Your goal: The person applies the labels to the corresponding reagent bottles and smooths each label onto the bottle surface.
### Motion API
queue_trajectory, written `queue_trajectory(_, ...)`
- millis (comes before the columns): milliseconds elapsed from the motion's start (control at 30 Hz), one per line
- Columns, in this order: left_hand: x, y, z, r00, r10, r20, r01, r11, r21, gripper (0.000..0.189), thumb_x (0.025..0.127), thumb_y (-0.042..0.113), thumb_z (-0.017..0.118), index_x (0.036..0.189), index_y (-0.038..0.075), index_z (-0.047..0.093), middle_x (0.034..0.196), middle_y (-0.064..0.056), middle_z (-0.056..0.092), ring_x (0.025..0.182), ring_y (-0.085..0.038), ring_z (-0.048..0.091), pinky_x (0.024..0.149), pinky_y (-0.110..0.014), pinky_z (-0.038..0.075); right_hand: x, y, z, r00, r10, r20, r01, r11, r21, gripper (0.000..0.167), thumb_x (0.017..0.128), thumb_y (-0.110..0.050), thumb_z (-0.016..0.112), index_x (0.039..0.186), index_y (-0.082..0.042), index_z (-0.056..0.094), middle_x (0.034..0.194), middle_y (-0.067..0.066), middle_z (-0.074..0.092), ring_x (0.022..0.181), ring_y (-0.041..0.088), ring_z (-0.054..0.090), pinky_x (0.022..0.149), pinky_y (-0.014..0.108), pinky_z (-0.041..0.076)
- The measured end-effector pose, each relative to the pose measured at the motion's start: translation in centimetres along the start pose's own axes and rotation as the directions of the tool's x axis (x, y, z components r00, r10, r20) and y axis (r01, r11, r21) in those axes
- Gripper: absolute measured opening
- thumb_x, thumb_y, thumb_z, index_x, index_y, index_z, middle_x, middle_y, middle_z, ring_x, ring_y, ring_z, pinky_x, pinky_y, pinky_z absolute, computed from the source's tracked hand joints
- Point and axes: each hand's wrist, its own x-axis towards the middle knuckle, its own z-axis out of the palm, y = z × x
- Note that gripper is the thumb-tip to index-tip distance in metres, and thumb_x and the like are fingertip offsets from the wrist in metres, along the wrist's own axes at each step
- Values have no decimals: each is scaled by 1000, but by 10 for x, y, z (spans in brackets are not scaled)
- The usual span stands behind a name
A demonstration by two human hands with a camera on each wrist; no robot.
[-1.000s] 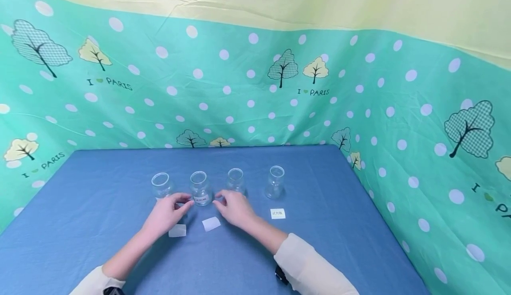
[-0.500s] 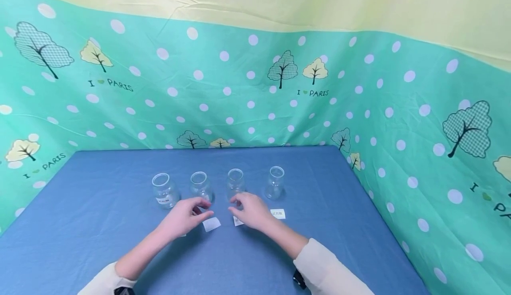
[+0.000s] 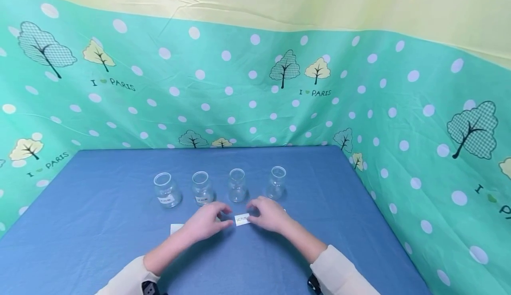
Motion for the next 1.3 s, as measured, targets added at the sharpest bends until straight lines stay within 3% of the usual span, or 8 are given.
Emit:
queue_trajectory(233, 7, 4, 14, 1000, 7, -2, -7, 996, 89, 23, 76, 24, 75, 91, 8, 68, 85, -4, 65, 78, -15, 58, 71, -33, 48, -2, 4, 4, 999, -2, 43, 5, 998, -62, 28, 78, -26, 74, 102, -14, 67, 92, -1, 60, 74, 8, 49, 66, 24, 42)
queue_trajectory(533, 10, 3, 23, 1000, -17, -2, 17, 986, 166, 22, 76, 26, 75, 89, 9, 68, 83, -1, 62, 79, -18, 57, 71, -33, 47, 2, 2, 7, 995, 35, 90, -27, 996, -88, 29, 79, -33, 73, 103, -17, 68, 87, -1, 52, 70, 8, 44, 62, 23, 37)
queue_trajectory(1033, 12, 5, 25, 999, -49, 17, 45, 979, 200, 22, 77, 27, 75, 88, 10, 69, 81, 0, 58, 78, -18, 56, 70, -33, 47, 3, 1, 7, 996, 38, 81, -32, 996, -80, 21, 79, -30, 73, 98, -20, 70, 87, 0, 53, 70, 8, 45, 61, 23, 37)
queue_trajectory(1300, 11, 5, 23, 1000, -22, -12, 24, 981, 192, 21, 77, 28, 74, 87, 11, 68, 82, 0, 60, 77, -17, 57, 69, -33, 47, 0, 0, 3, 998, 10, 59, -7, 999, -42, 20, 80, -26, 73, 98, -18, 70, 89, 0, 56, 72, 10, 49, 64, 25, 40)
